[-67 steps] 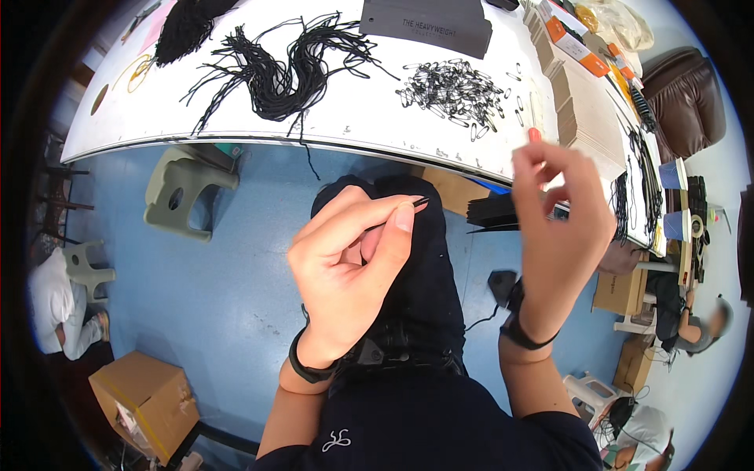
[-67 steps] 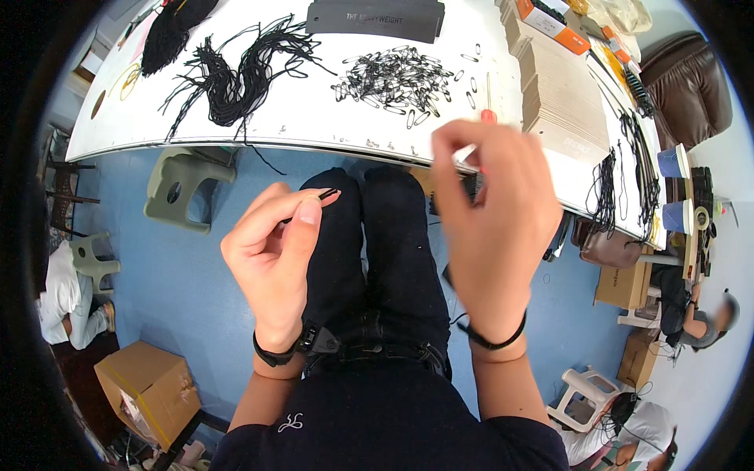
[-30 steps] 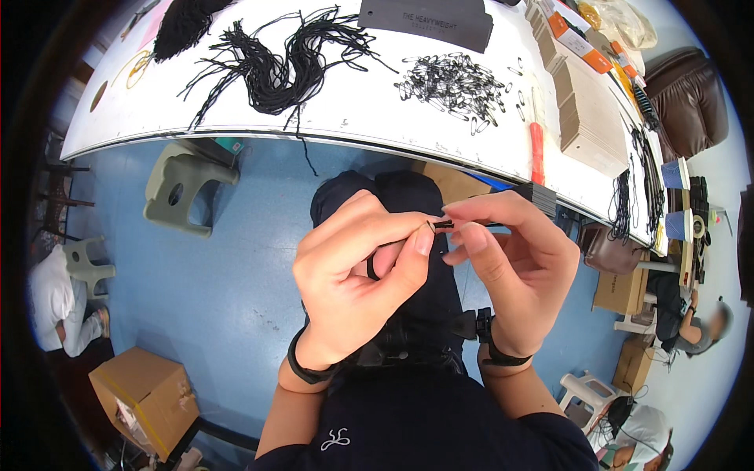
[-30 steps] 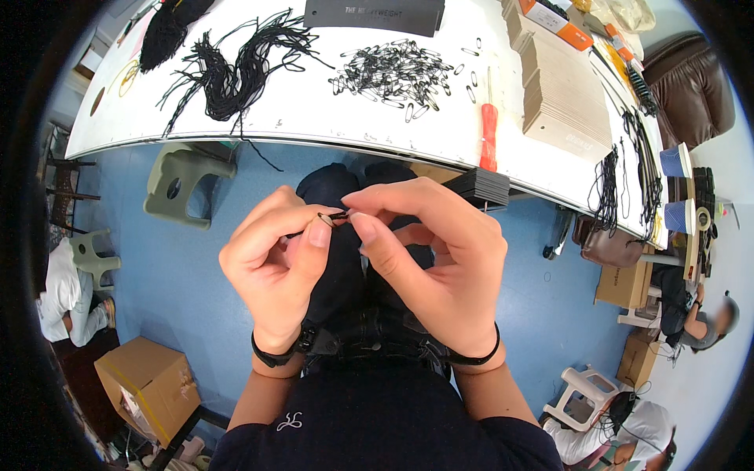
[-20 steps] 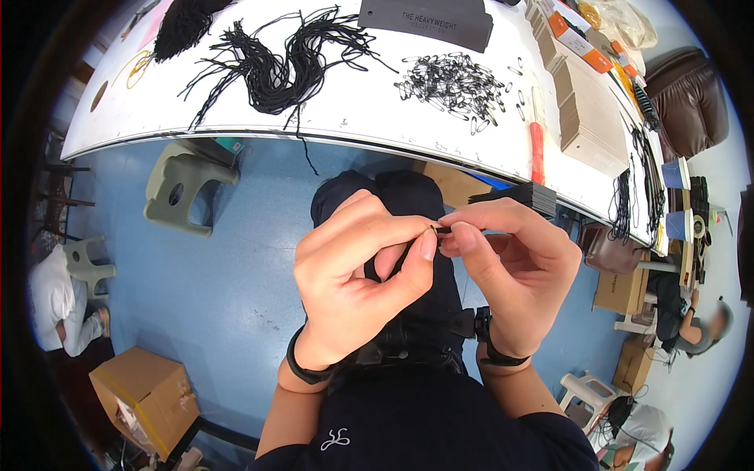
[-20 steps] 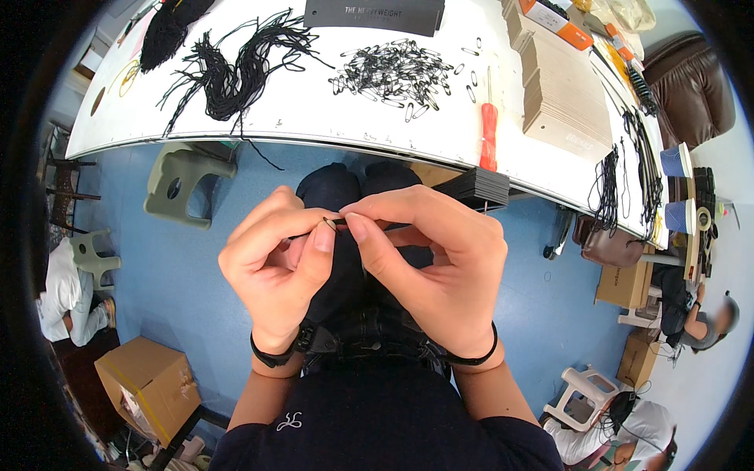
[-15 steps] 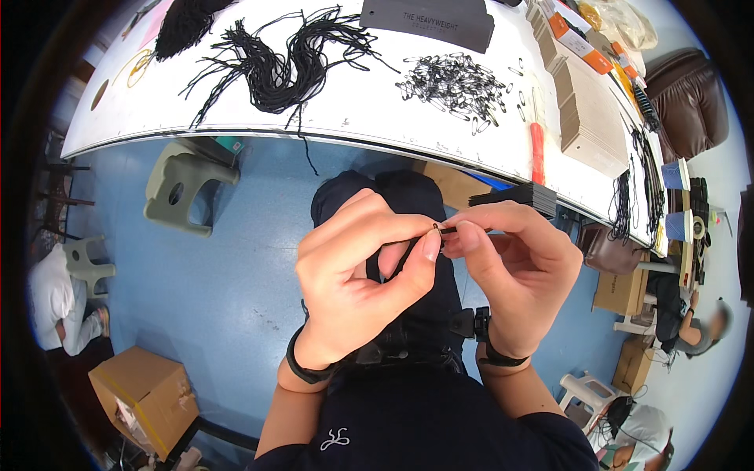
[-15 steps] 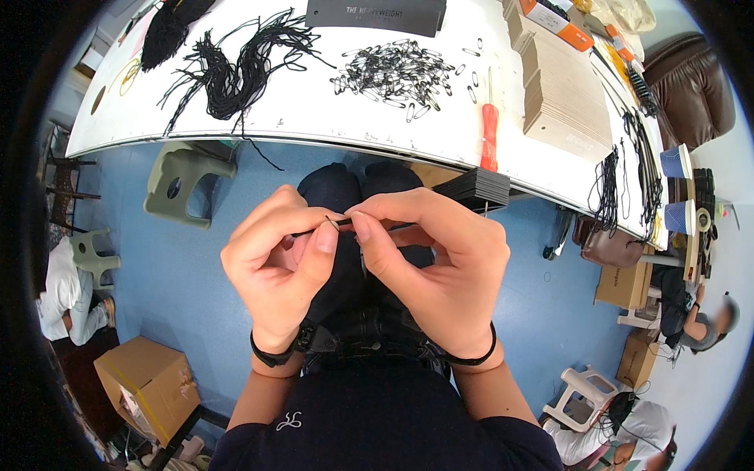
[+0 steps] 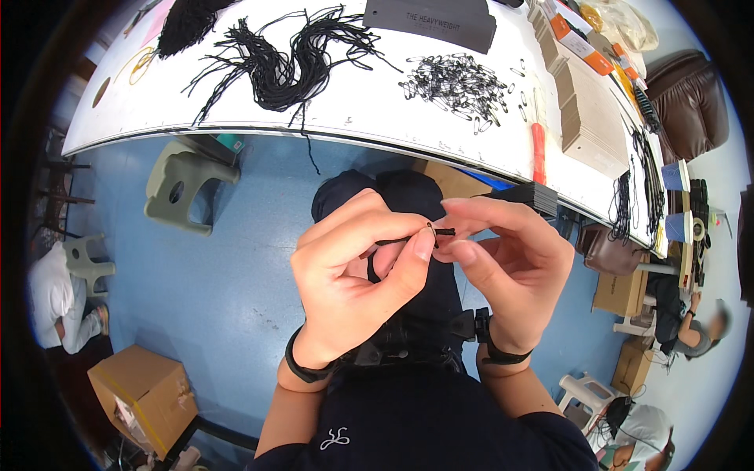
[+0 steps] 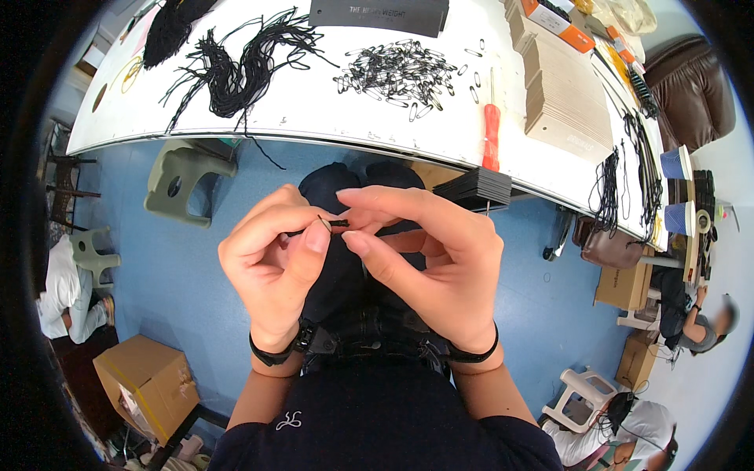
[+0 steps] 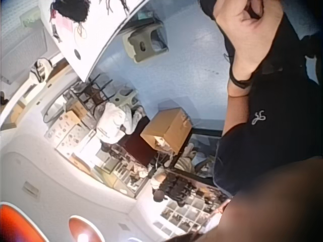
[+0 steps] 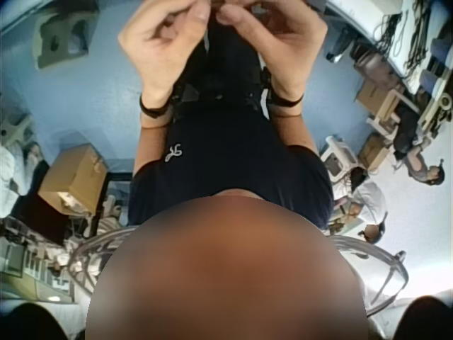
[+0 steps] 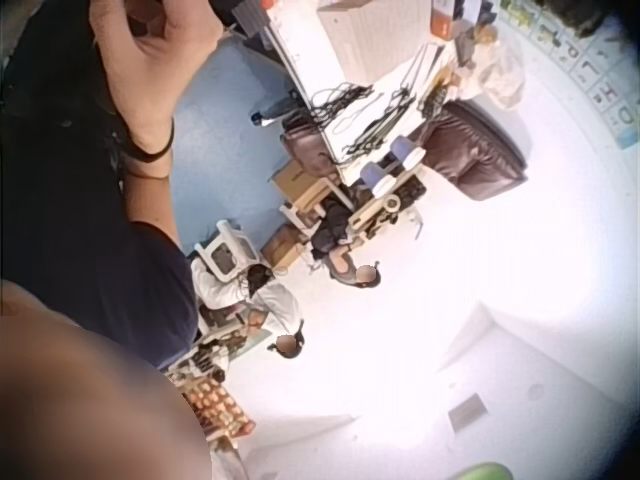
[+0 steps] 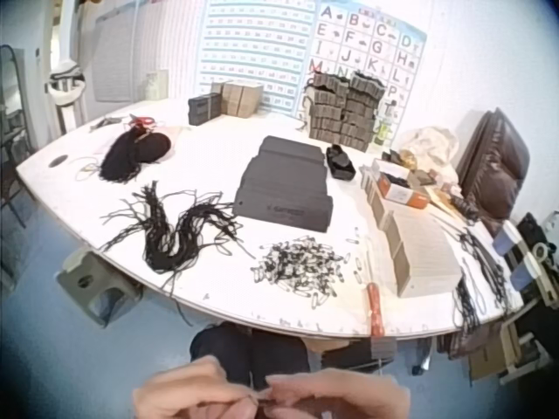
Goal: Assembling cardboard tags by attaching black strings and plastic fasteners.
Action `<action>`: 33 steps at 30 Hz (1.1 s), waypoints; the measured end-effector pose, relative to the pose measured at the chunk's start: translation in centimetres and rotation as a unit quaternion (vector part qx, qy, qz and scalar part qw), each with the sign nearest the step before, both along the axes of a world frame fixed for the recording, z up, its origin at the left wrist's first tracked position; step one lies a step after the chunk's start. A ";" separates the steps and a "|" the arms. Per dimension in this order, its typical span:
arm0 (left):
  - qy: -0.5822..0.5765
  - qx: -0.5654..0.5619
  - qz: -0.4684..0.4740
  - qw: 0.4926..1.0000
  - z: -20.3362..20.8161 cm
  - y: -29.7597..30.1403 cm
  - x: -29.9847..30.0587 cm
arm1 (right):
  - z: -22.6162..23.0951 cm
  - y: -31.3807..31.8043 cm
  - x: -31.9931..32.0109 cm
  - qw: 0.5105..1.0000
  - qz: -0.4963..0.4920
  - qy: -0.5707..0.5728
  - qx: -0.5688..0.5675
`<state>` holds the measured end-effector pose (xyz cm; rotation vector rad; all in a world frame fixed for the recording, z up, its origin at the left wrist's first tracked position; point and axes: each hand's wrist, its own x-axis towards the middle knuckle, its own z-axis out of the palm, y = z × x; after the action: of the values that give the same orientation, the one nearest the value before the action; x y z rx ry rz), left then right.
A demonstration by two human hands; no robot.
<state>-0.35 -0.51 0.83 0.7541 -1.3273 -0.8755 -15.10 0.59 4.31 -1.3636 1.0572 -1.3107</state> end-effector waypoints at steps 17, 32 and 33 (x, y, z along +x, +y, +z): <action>-0.026 0.216 0.001 0.976 -0.5 1.2 2.1 | -2.3 0.0 0.1 0.960 -0.100 0.228 -0.128; 0.010 0.255 -0.134 0.958 -2.7 0.7 0.9 | -4.8 1.0 0.1 0.833 -0.054 0.388 -0.390; 0.019 0.242 -0.158 0.957 -2.8 0.7 1.0 | -4.8 1.0 -0.1 0.847 -0.042 0.375 -0.374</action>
<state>0.61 0.23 -2.02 0.9048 -1.2283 -1.4991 -15.19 1.63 -0.46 -2.5950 1.1412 -1.3335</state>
